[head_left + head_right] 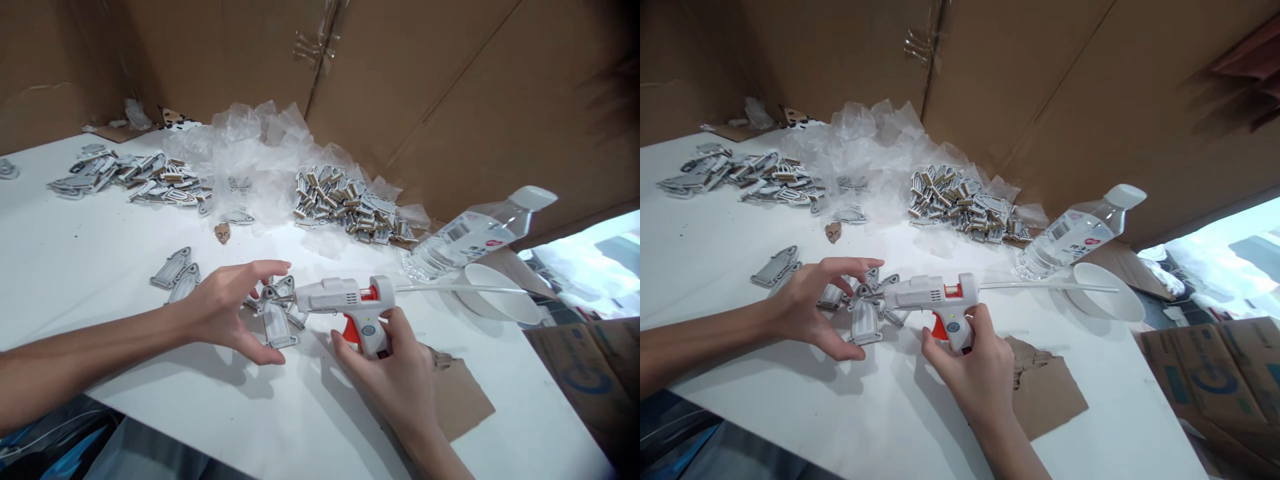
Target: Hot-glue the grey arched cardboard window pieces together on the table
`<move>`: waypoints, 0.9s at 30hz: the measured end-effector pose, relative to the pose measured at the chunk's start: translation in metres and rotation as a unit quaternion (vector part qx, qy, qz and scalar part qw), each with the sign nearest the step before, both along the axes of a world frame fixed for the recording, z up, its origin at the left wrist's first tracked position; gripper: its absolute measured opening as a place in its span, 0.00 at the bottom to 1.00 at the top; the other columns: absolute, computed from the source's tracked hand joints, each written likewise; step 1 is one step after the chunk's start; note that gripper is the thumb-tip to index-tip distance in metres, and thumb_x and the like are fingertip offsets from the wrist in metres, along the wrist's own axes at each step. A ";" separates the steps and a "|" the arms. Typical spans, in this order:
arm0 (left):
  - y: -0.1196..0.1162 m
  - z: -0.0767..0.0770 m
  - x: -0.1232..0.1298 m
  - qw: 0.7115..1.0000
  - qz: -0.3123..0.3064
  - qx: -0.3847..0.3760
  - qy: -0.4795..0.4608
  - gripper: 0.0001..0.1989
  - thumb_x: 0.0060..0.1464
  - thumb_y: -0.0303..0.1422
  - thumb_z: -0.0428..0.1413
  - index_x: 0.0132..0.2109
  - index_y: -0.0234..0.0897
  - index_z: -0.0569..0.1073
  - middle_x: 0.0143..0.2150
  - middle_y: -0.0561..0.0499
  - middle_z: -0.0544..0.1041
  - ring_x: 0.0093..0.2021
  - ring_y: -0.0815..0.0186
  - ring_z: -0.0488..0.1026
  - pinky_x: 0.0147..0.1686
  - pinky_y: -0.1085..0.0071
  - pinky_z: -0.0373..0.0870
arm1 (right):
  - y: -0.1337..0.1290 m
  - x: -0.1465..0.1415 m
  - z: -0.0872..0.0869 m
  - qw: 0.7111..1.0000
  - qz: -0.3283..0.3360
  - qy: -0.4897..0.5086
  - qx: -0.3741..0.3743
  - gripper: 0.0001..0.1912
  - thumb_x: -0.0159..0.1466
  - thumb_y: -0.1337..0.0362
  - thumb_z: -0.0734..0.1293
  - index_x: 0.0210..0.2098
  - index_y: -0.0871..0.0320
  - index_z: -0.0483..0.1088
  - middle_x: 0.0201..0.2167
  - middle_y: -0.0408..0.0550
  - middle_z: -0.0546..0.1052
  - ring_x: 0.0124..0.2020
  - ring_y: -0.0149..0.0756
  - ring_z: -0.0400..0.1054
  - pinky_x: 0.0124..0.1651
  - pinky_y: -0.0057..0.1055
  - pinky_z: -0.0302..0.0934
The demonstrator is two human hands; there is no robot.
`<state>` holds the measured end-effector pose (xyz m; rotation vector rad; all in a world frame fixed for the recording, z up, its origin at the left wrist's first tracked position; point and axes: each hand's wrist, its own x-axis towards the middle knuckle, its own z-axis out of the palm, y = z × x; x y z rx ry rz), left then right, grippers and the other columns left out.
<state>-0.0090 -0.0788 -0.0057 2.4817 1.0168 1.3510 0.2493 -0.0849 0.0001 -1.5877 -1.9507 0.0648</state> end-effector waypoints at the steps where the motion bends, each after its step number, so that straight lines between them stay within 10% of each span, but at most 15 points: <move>1: 0.000 0.000 0.000 1.000 -0.001 -0.001 -0.001 0.44 0.36 0.44 0.68 0.58 0.39 0.58 0.52 0.40 0.75 0.39 0.60 0.77 0.28 0.69 0.78 | 0.000 0.000 0.000 1.000 -0.001 -0.002 -0.002 0.20 0.51 0.51 0.68 0.29 0.53 0.54 0.14 0.32 0.60 0.14 0.26 0.53 0.19 0.25 0.52; 15: 0.002 -0.001 -0.001 1.000 -0.017 0.019 -0.003 0.44 0.36 0.44 0.68 0.58 0.39 0.59 0.55 0.36 0.74 0.47 0.54 0.77 0.30 0.70 0.78 | 0.002 0.001 0.000 1.000 -0.014 -0.002 0.003 0.20 0.50 0.51 0.69 0.28 0.53 0.54 0.14 0.32 0.58 0.15 0.26 0.52 0.20 0.24 0.51; 27: 0.018 0.001 -0.010 0.997 -0.008 0.051 0.061 0.37 0.49 0.32 0.65 0.61 0.41 0.54 0.61 0.33 0.66 0.61 0.52 0.65 0.55 0.52 0.70 | 0.001 0.001 0.007 0.999 -0.039 0.022 0.001 0.19 0.50 0.50 0.68 0.30 0.53 0.57 0.15 0.33 0.57 0.16 0.26 0.51 0.21 0.24 0.52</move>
